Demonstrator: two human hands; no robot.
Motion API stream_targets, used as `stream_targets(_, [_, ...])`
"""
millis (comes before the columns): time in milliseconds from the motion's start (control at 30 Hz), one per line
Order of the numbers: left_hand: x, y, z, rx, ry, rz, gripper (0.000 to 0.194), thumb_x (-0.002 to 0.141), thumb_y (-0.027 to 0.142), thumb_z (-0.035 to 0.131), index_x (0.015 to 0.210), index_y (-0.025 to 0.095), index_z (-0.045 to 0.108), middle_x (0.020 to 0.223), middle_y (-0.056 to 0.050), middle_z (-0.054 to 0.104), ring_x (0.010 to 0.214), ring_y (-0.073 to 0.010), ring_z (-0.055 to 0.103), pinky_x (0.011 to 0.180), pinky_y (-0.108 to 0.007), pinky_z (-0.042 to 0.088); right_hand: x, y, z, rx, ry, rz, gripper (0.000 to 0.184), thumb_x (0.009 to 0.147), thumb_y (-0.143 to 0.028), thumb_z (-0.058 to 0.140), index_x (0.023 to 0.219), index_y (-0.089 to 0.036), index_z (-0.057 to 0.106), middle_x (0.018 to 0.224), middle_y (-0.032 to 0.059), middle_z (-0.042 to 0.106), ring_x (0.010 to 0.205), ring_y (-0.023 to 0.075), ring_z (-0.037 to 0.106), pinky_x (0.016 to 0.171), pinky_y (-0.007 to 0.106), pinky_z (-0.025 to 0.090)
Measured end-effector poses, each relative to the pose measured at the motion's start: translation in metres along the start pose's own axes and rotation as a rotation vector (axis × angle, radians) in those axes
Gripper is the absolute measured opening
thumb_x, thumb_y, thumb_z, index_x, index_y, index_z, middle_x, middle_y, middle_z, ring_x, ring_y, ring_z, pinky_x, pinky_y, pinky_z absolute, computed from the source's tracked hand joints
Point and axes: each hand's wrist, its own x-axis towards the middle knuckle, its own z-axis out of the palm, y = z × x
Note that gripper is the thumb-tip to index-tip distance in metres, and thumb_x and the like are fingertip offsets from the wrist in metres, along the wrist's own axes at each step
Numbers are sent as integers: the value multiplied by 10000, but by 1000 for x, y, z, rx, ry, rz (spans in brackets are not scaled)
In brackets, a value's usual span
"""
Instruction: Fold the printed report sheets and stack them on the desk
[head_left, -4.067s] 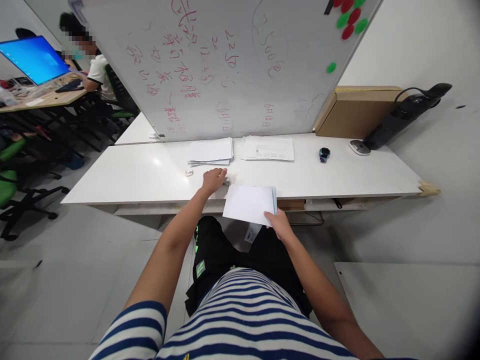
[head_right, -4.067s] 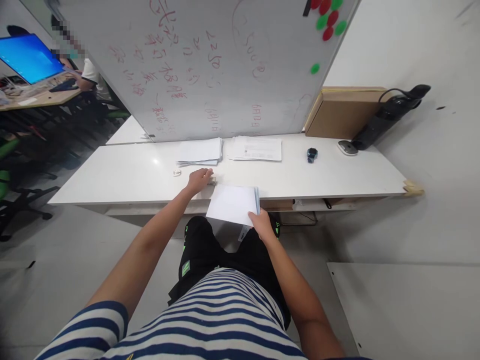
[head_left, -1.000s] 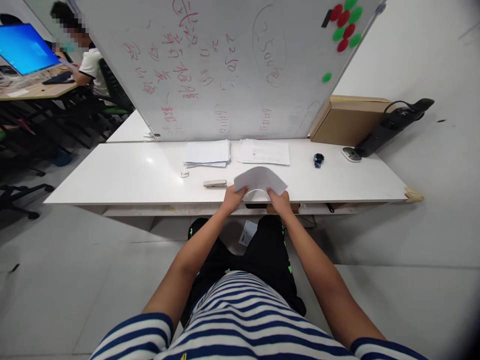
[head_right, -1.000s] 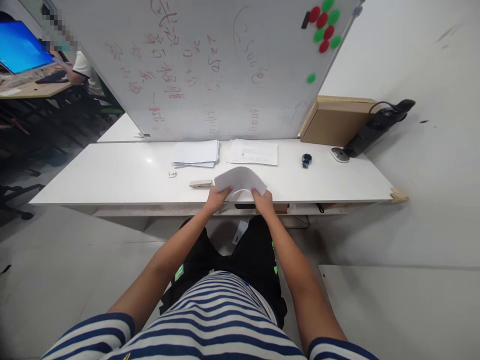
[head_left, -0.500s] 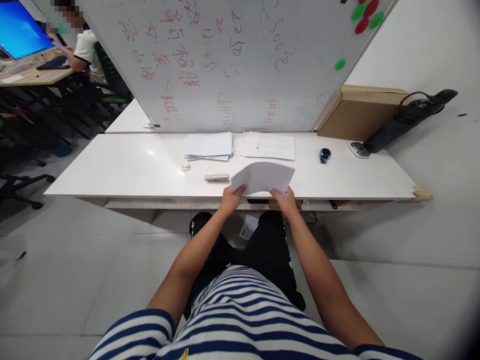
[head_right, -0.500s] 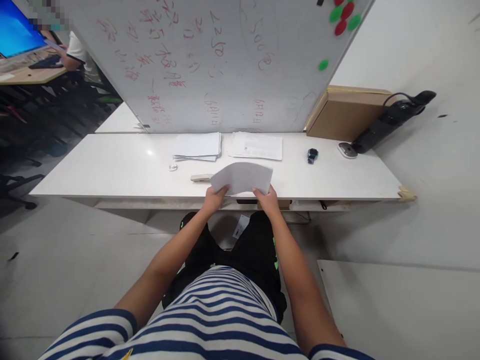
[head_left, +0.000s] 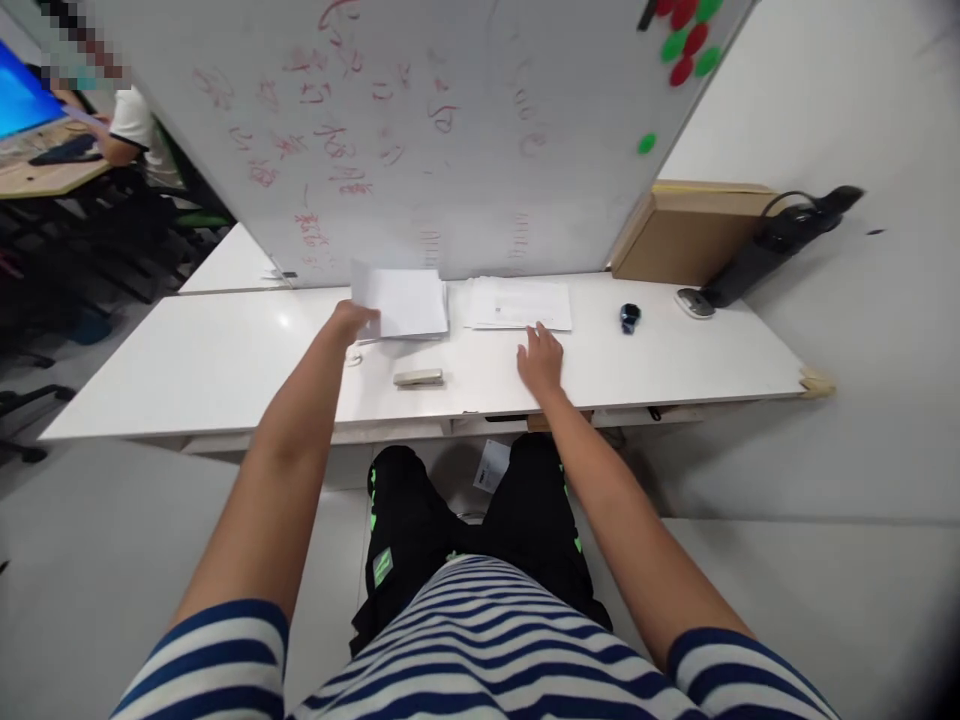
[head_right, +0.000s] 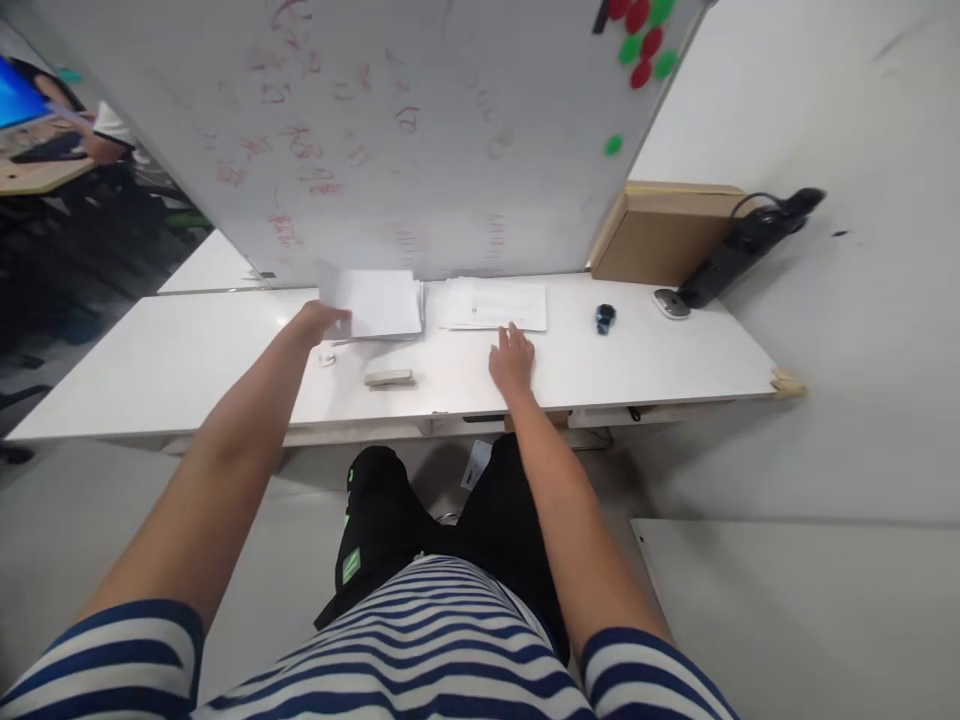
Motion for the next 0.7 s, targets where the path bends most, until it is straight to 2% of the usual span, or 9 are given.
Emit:
stream_targets(67, [13, 4, 3, 132, 10, -29, 255, 503, 33, 754, 712, 63, 612, 613, -67, 631, 816, -268, 626, 649, -371, 505, 7, -1, 3, -92, 42, 63, 523, 934, -266, 294, 1429, -98, 310, 1495, 192, 289, 1367, 291, 242, 1088, 521, 185])
stream_targets(167, [27, 6, 10, 264, 10, -17, 286, 507, 43, 758, 747, 69, 607, 651, -88, 641, 835, -285, 634, 652, -372, 501, 10, -2, 5, -172, 20, 142, 577, 931, -299, 310, 1464, -96, 217, 1540, 201, 154, 1413, 314, 95, 1085, 581, 103])
stream_targets(300, [42, 1, 21, 449, -73, 29, 412, 556, 136, 768, 929, 64, 606, 916, -185, 671, 969, -337, 621, 780, -441, 491, 12, -1, 8, -211, -31, 173, 615, 925, -335, 332, 1476, -106, 181, 1555, 198, 74, 1423, 324, -2, 1081, 605, 53])
stream_targets(367, [44, -4, 26, 588, 28, 71, 608, 604, 264, 766, 1132, 61, 543, 1156, -252, 597, 1160, -393, 513, 933, -553, 392, 13, 1, 9, -211, -38, 179, 607, 927, -340, 322, 1471, -103, 194, 1554, 201, 79, 1423, 323, -6, 1080, 607, 47])
stream_targets(433, [41, -10, 31, 704, 212, 139, 836, 655, 394, 727, 1335, 58, 377, 1375, -284, 418, 1334, -418, 298, 1045, -634, 192, 13, 3, 12, -204, -29, 176, 594, 929, -341, 311, 1462, -99, 215, 1550, 207, 93, 1422, 326, 7, 1077, 610, 48])
stream_targets(500, [30, -14, 36, 747, 330, 226, 934, 712, 451, 663, 1430, 50, 220, 1492, -277, 227, 1407, -404, 106, 1082, -636, 38, 13, 5, 14, -195, -13, 170, 583, 930, -343, 303, 1452, -93, 236, 1545, 214, 115, 1420, 330, 27, 1075, 613, 51])
stream_targets(533, [21, -16, 39, 748, 338, 280, 925, 742, 454, 630, 1445, 47, 188, 1516, -269, 162, 1418, -395, 50, 1090, -623, 7, 13, 6, 15, -190, -8, 169, 578, 930, -344, 297, 1447, -90, 246, 1542, 217, 124, 1419, 332, 36, 1073, 617, 52])
stream_targets(600, [-6, -21, 46, 726, 297, 416, 835, 798, 454, 560, 1445, 54, 216, 1533, -255, 109, 1424, -388, 13, 1102, -600, 8, 13, 7, 17, -175, -9, 170, 573, 932, -347, 284, 1440, -85, 257, 1538, 224, 133, 1417, 338, 43, 1066, 627, 53])
stream_targets(700, [-63, -38, 60, 699, 131, 651, 686, 835, 474, 502, 1400, 112, 357, 1545, -209, 125, 1428, -381, 13, 1110, -586, 32, 13, 8, 18, -156, -23, 170, 574, 933, -351, 267, 1439, -80, 254, 1537, 230, 124, 1417, 344, 36, 1058, 640, 54])
